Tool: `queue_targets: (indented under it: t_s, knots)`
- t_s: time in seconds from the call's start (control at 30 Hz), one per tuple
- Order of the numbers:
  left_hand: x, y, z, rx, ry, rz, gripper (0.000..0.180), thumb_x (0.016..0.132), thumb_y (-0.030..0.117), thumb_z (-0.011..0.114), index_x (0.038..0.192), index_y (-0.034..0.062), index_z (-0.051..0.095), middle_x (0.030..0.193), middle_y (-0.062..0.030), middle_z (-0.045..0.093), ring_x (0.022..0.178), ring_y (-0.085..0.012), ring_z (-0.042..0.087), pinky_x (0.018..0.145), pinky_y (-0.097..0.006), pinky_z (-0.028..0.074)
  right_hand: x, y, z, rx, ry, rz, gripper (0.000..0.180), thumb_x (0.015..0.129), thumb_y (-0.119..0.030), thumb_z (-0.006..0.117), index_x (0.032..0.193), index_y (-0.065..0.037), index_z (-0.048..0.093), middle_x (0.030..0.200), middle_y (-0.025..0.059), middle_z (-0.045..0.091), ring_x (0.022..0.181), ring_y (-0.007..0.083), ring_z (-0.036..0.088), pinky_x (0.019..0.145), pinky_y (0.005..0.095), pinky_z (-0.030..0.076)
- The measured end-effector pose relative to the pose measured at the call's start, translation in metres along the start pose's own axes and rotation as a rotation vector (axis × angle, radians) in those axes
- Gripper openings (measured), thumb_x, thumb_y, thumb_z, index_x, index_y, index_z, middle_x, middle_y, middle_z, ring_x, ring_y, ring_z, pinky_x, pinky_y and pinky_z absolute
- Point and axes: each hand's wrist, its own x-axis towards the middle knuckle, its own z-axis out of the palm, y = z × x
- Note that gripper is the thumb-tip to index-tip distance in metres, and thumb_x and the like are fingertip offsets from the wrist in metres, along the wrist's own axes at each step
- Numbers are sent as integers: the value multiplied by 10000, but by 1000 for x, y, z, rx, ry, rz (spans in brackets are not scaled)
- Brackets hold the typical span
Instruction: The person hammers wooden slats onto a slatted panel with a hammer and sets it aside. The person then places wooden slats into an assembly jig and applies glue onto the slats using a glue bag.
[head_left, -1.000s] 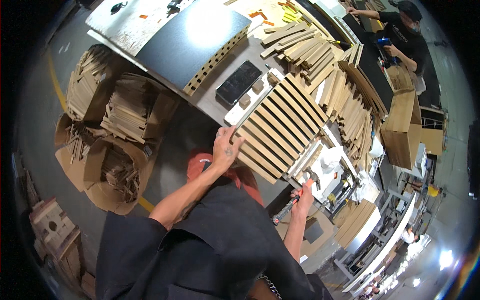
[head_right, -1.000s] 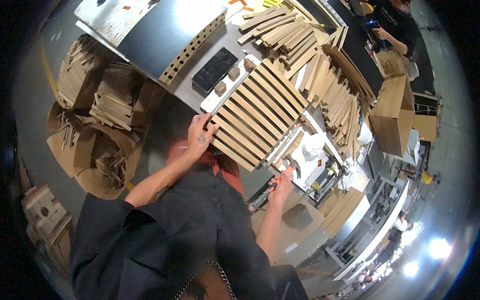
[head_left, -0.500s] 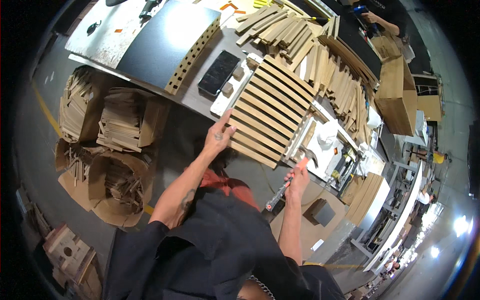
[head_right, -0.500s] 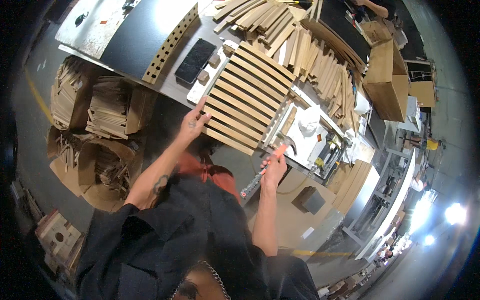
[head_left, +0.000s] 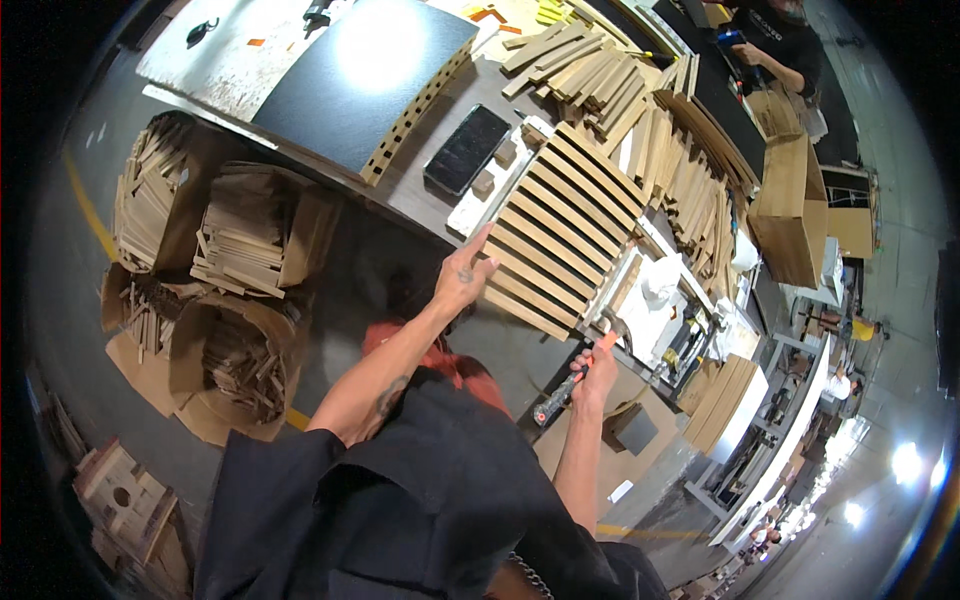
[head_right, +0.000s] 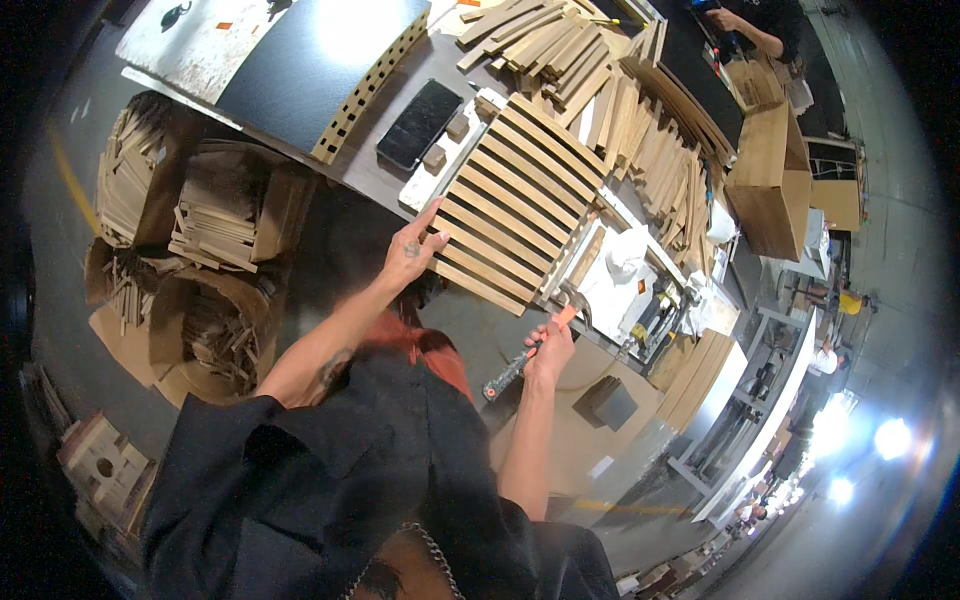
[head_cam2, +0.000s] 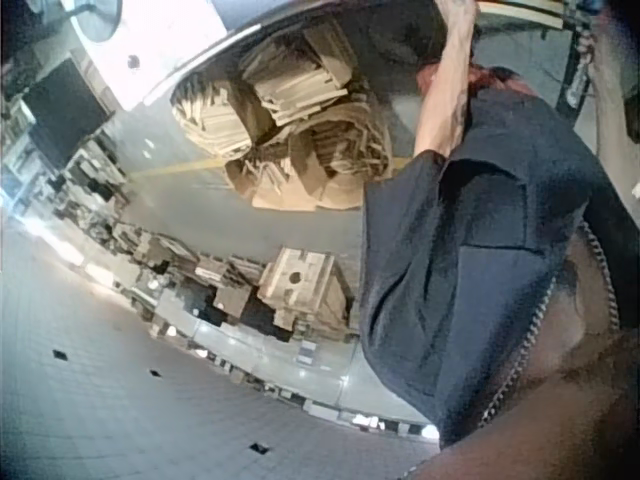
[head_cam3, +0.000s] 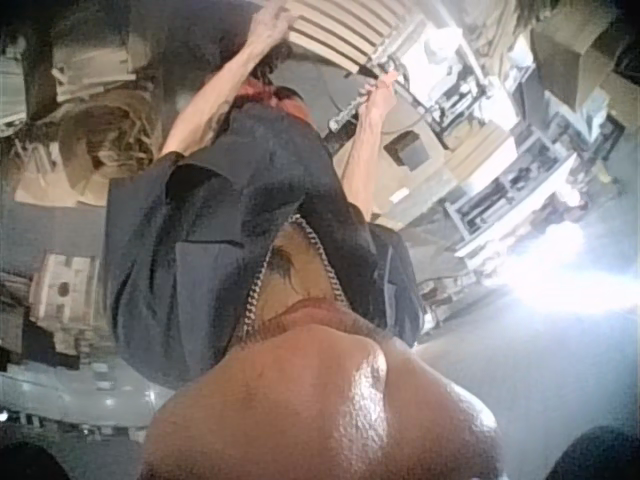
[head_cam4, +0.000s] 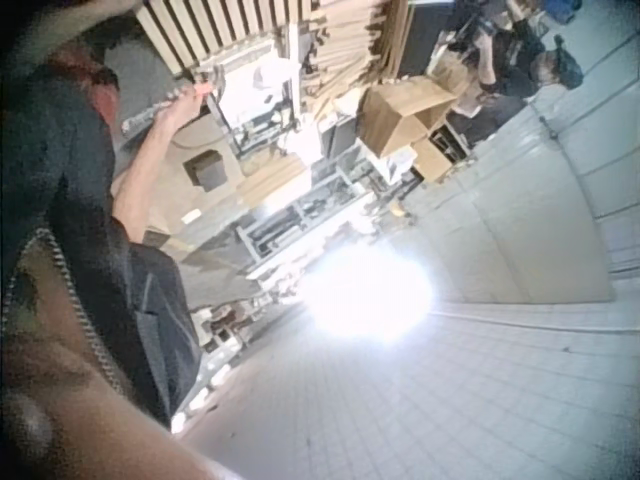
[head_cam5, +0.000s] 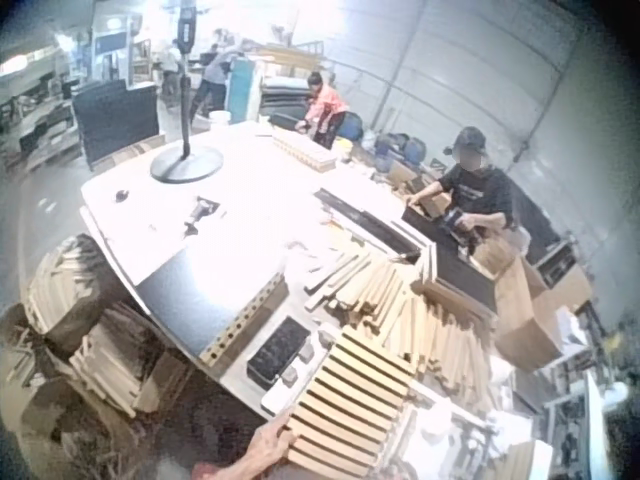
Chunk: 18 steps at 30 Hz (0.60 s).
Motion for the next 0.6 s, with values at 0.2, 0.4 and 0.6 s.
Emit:
queue_targets:
  t_s: [0.2, 0.4, 0.6]
  knots:
    - [-3, -8, -8, -31, -29, -4, 661, 860, 254, 609, 1468, 165, 367, 1260, -228, 591, 1167, -330, 584, 984, -352, 433, -10, -6, -9, 12, 47, 16, 135, 996, -184, 502, 992, -51, 522, 700, 15, 462, 562, 116, 437, 481, 264, 363]
    - [1, -14, -2, -56, -45, 36, 636, 870, 254, 580, 1469, 220, 367, 1262, -238, 584, 1176, -372, 567, 989, -366, 430, -6, -9, 8, -25, 10, -52, 133, 989, -191, 521, 996, -59, 540, 689, 21, 474, 538, 107, 439, 461, 265, 377]
    - [0, -14, 1, -36, 5, 56, 610, 881, 244, 558, 1463, 255, 375, 1260, -234, 583, 1179, -378, 561, 989, -373, 431, 1, -3, 11, -7, 15, -96, 146, 972, -189, 551, 963, -44, 553, 686, 28, 495, 500, 108, 451, 425, 246, 381]
